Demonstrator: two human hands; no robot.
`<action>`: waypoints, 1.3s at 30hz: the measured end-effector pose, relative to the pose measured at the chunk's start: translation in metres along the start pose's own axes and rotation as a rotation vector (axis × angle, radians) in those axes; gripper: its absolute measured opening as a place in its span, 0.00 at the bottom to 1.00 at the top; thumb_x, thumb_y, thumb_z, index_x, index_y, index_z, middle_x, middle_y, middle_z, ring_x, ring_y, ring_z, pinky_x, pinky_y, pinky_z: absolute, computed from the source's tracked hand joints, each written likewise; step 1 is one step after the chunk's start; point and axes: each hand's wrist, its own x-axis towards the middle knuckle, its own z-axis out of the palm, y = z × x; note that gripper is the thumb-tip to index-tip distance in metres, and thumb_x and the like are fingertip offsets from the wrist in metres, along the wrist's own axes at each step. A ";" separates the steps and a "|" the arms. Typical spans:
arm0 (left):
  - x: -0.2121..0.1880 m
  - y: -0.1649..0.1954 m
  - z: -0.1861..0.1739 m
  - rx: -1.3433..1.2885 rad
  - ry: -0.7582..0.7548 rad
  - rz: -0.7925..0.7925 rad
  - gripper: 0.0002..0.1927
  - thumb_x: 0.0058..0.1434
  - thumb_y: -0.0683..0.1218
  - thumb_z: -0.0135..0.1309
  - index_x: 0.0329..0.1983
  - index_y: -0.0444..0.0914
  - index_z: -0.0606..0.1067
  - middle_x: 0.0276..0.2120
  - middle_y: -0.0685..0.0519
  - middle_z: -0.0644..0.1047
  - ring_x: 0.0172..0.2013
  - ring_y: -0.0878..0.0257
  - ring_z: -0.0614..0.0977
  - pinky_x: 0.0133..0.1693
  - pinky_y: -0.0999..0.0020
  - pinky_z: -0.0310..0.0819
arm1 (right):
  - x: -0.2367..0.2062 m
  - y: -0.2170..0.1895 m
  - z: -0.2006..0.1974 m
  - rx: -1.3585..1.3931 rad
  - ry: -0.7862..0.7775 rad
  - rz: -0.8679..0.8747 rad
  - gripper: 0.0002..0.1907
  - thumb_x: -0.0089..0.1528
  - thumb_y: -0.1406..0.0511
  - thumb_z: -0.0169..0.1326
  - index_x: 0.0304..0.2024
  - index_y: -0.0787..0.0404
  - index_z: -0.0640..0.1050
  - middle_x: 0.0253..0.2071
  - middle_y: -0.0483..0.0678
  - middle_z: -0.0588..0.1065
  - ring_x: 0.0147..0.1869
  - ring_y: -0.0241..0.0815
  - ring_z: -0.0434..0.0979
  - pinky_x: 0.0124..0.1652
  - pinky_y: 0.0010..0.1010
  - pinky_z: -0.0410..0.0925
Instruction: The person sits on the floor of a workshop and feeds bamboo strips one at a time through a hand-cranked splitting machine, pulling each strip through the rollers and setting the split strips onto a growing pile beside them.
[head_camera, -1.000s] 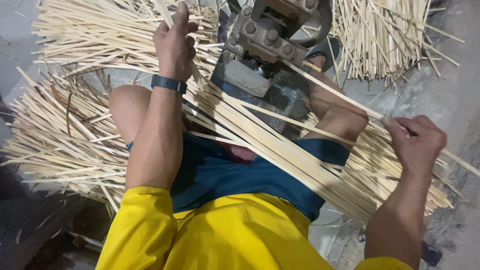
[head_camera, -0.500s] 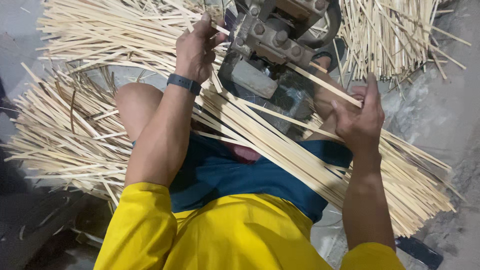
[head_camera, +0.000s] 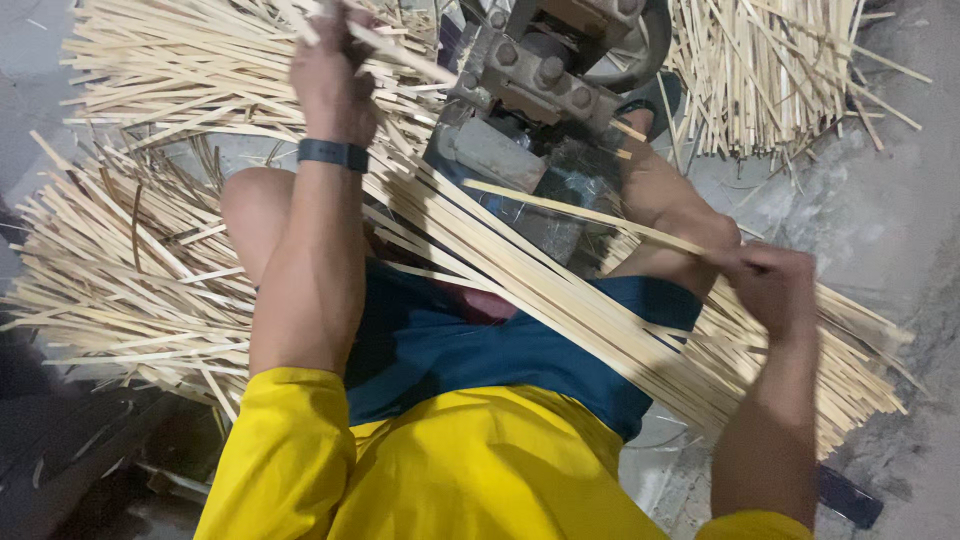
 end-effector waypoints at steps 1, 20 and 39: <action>0.002 0.003 -0.004 -0.013 0.047 0.049 0.10 0.70 0.49 0.56 0.40 0.38 0.76 0.29 0.53 0.82 0.21 0.70 0.72 0.17 0.75 0.56 | -0.003 0.003 -0.011 0.032 0.004 0.246 0.05 0.63 0.64 0.65 0.41 0.56 0.87 0.34 0.46 0.82 0.31 0.32 0.75 0.30 0.27 0.68; -0.003 -0.006 -0.002 0.107 -0.087 0.068 0.17 0.71 0.58 0.54 0.42 0.40 0.70 0.21 0.57 0.67 0.19 0.68 0.72 0.20 0.72 0.61 | 0.040 -0.037 -0.014 -0.046 0.067 0.027 0.11 0.71 0.61 0.61 0.41 0.63 0.85 0.32 0.50 0.80 0.31 0.39 0.78 0.30 0.33 0.70; -0.013 -0.022 0.011 0.110 -0.114 -0.143 0.11 0.69 0.46 0.58 0.41 0.32 0.74 0.34 0.48 0.82 0.26 0.66 0.81 0.18 0.76 0.62 | -0.022 -0.121 0.110 0.248 -0.038 -0.054 0.09 0.63 0.65 0.57 0.41 0.65 0.81 0.38 0.56 0.80 0.40 0.50 0.83 0.37 0.37 0.73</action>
